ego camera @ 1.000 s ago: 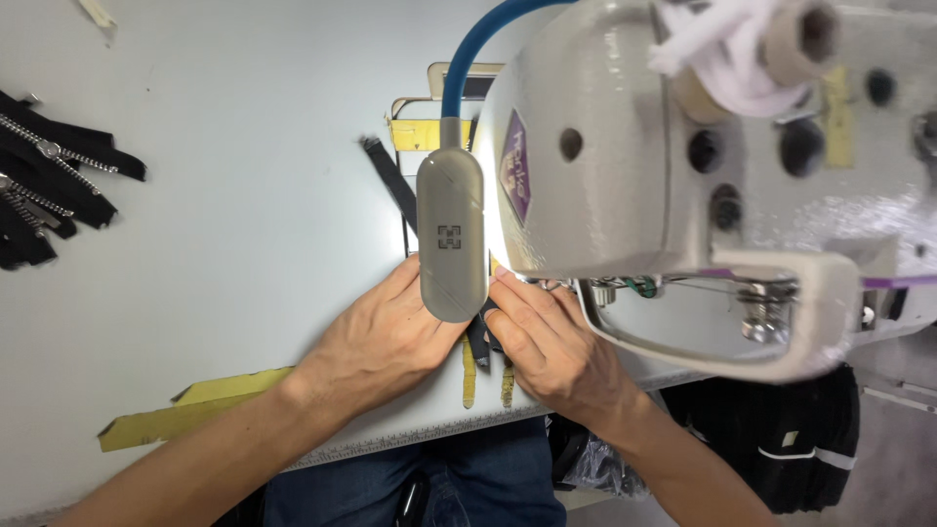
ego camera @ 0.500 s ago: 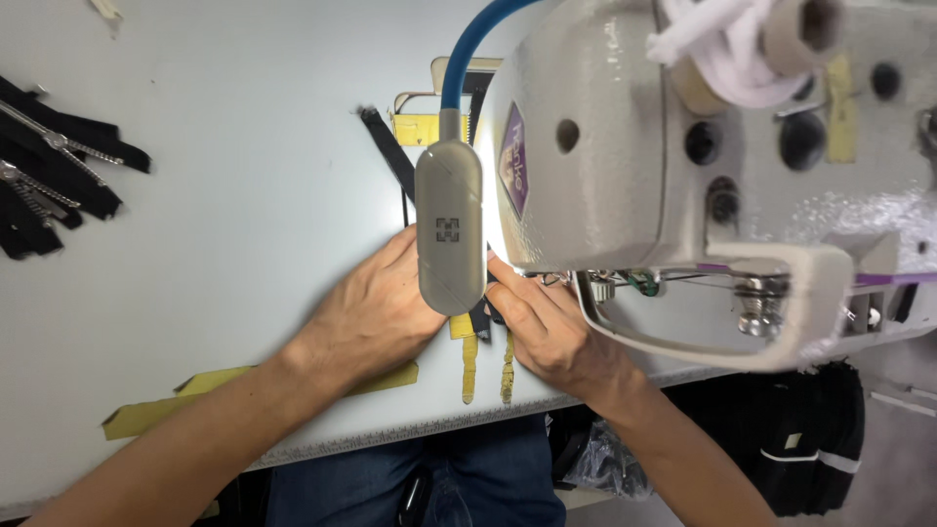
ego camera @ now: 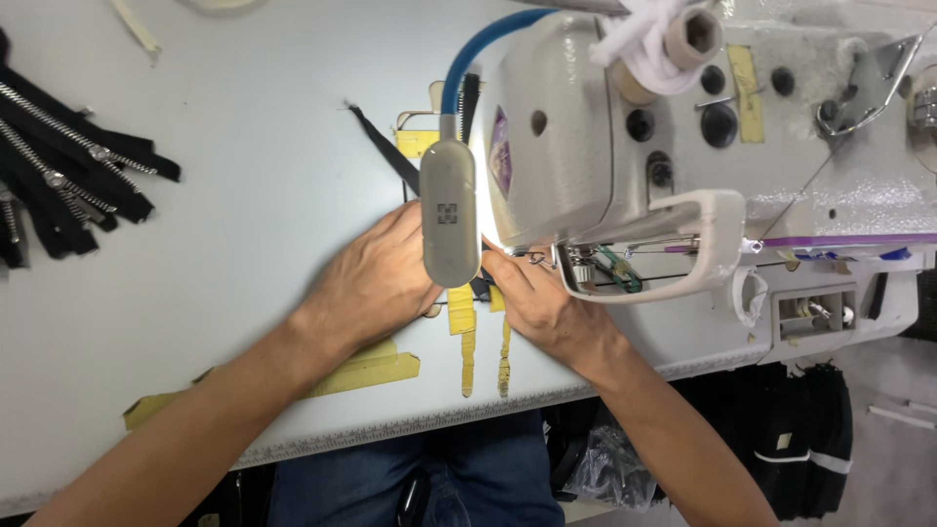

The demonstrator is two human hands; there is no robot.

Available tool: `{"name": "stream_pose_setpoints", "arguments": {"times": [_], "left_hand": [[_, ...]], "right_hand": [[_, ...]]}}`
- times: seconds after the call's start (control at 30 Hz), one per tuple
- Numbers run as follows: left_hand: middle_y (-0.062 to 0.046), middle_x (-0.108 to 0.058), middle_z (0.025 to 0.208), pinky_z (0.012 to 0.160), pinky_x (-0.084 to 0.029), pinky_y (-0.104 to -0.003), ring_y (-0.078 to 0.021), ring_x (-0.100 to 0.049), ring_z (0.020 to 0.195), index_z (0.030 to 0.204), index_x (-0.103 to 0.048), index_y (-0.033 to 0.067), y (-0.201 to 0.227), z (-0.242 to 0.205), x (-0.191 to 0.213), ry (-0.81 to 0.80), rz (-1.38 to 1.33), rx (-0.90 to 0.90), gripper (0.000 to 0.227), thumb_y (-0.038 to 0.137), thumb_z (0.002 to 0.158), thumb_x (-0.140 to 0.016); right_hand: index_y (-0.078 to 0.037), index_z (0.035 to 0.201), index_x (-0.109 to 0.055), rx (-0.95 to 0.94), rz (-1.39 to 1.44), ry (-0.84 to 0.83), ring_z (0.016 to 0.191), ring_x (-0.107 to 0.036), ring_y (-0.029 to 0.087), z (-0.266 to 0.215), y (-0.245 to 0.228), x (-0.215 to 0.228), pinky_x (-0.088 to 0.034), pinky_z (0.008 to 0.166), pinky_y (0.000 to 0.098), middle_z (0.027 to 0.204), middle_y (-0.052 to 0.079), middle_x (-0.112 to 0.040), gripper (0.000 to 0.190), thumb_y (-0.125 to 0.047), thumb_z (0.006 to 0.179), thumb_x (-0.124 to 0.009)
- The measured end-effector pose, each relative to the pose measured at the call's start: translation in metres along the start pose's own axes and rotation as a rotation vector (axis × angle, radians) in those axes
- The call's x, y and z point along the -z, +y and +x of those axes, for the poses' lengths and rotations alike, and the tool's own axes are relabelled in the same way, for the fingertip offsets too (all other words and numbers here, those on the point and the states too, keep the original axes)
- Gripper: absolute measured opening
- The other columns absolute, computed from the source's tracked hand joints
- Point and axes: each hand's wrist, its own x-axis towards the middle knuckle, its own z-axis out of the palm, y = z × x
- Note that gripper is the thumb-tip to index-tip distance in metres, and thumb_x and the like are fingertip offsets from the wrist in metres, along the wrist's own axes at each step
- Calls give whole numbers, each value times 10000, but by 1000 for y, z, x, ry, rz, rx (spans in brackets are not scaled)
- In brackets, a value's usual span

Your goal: The person aligns a black zipper with a yellow fabric strip and sews them together using a sewing machine. They guide the materials through the machine, stitch along the zipper teeth, and then cut the thread to separate the finished piece.

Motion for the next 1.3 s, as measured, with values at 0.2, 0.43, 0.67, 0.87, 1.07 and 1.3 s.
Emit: {"name": "stream_pose_setpoints", "arguments": {"times": [0.2,0.43,0.67,0.87,1.07,1.3], "left_hand": [[-236,-655,1277,1118,-471,-446,-339,-548,1349,1257,-667,-55,-6,3,13,-14,-95,11,325,136,1012,-571],[-237,-651,1168,1050,-512,-492,-381,-601,1242,1177,-675,-59,55,5,43,153,-8,79,315,189,1007,-582],[-178,-699,1090,711,-448,-372,-267,-606,817,1225,-718,21,107,36,43,80,308,214,311,179,962,-663],[-198,-639,1204,631,-384,-312,-201,-603,759,1256,-696,-19,118,57,45,-209,368,355,407,50,857,-740],[-208,-590,1143,621,-476,-289,-177,-640,657,1211,-681,-70,130,74,30,-329,391,409,377,-35,837,-700],[-166,-522,958,593,-515,-554,-443,-671,587,1083,-625,-43,124,76,29,-63,81,549,198,136,1009,-585]], "right_hand": [[-15,1091,-749,-104,205,37,829,-743,219,14,-17,8,-584,793,325,1032,134,-757,190,39,941,-646],[36,1045,-769,-564,555,91,631,-668,168,8,-33,17,-564,656,303,837,172,-751,187,-25,1003,-597],[62,1039,-707,-761,663,308,964,-672,220,-11,-31,-8,-502,980,437,1005,170,-724,130,-18,940,-736],[34,1004,-741,-752,609,309,948,-695,238,7,-34,20,-510,945,443,957,165,-746,83,-34,958,-729],[14,1059,-736,-779,626,314,957,-723,277,-5,-28,24,-538,911,454,984,163,-758,105,-9,962,-702],[-45,1055,-727,-829,648,322,828,-697,220,-27,-10,30,-558,832,409,889,97,-726,110,-10,959,-685]]}}
